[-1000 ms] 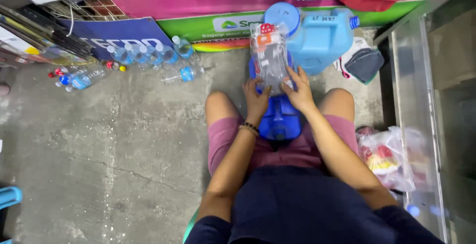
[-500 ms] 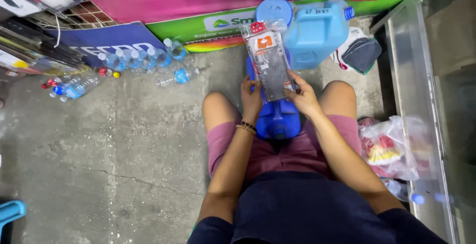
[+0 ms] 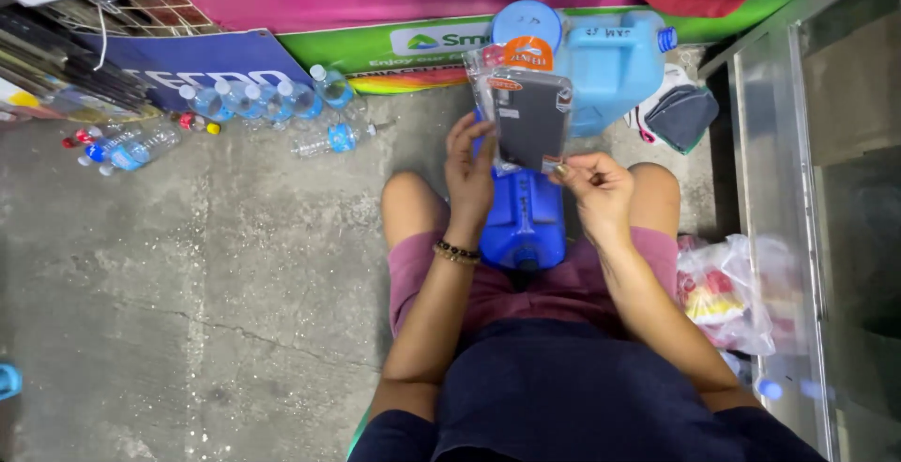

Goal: Inspecting, unboxing, and organizing various mobile phone cases in a retail shop.

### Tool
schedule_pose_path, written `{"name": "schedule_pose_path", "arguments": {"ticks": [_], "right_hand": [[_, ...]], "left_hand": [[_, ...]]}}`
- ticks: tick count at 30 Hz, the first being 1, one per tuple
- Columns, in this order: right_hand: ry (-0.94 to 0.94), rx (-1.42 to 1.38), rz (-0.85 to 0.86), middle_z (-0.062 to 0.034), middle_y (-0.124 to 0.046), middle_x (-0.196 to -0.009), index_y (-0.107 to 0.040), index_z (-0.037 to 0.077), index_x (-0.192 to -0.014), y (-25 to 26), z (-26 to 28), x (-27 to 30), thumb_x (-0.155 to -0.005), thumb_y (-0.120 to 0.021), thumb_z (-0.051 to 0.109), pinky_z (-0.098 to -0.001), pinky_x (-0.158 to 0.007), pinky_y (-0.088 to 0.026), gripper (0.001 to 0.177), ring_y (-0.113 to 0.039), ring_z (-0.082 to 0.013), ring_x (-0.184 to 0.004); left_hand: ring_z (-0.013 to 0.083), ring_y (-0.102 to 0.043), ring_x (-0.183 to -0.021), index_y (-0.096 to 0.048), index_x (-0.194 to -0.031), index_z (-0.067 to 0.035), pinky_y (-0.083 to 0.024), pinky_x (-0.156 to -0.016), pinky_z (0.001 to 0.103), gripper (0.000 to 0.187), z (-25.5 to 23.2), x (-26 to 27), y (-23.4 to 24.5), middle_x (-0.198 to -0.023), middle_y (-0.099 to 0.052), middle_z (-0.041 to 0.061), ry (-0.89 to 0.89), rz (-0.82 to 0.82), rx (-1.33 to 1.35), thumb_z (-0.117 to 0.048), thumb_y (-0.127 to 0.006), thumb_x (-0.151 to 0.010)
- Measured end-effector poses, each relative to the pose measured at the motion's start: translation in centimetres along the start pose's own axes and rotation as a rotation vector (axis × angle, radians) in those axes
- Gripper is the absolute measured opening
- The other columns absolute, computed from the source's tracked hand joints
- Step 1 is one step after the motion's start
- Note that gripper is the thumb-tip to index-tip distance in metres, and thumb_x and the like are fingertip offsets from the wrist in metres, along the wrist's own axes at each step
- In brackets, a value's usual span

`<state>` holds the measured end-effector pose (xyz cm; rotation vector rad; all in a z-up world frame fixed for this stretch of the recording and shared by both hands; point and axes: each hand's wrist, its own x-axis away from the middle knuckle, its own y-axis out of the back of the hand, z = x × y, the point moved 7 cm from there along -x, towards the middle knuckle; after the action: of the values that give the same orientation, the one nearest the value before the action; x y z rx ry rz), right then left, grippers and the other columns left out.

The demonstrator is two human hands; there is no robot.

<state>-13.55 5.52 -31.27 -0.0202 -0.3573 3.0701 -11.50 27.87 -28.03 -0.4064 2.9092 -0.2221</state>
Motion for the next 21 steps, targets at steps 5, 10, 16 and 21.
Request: {"name": "schedule_pose_path", "arguments": {"ticks": [5,10,16,21], "right_hand": [[0.443,0.378,-0.082,-0.0147,-0.07,-0.106,-0.068,-0.002,-0.099,-4.4,9.7,2.1,-0.092,-0.072,-0.011,-0.0343,-0.089,-0.057,0.012,-0.07,-0.0227,-0.101],[0.765,0.674,-0.005,-0.0172,-0.065,-0.104,-0.067,-0.003,-0.096,-8.0,13.5,4.2,-0.086,-0.073,-0.014,-0.0401,-0.095,-0.057,0.016,-0.069,-0.0324,-0.11],[0.785,0.693,0.08,-0.017,-0.069,-0.098,-0.064,0.001,-0.096,-9.3,14.1,4.6,-0.087,-0.076,-0.012,-0.0384,-0.09,-0.057,0.02,-0.07,-0.0318,-0.106],[0.787,0.634,-0.002,-0.0168,-0.066,-0.101,-0.057,0.001,-0.111,-7.9,13.3,4.9,-0.097,-0.066,-0.011,-0.0323,-0.078,-0.053,0.02,-0.067,-0.026,-0.094]], "left_hand": [[0.0157,-0.047,-0.134,-0.052,-0.136,-0.008,-0.04,-0.114,0.033,0.059,-4.1,3.3,-4.1,-0.141,-0.051,0.007,0.041,0.3,0.246,-0.001,-0.079,-0.084],[0.0174,-0.065,-0.11,-0.068,-0.122,0.003,-0.054,-0.097,0.032,0.026,-1.5,5.1,-2.9,-0.119,-0.07,0.008,0.27,0.146,0.237,-0.008,-0.07,-0.099],[0.0144,-0.066,-0.105,-0.066,-0.124,0.004,-0.056,-0.091,0.029,0.028,-3.7,3.5,-0.3,-0.119,-0.07,0.007,0.296,0.015,0.344,-0.012,-0.069,-0.1],[0.0224,-0.068,-0.102,-0.058,-0.131,0.004,-0.058,-0.085,0.038,0.034,-2.4,3.7,0.4,-0.118,-0.068,0.012,0.382,-0.026,0.659,-0.008,-0.068,-0.101]]}}
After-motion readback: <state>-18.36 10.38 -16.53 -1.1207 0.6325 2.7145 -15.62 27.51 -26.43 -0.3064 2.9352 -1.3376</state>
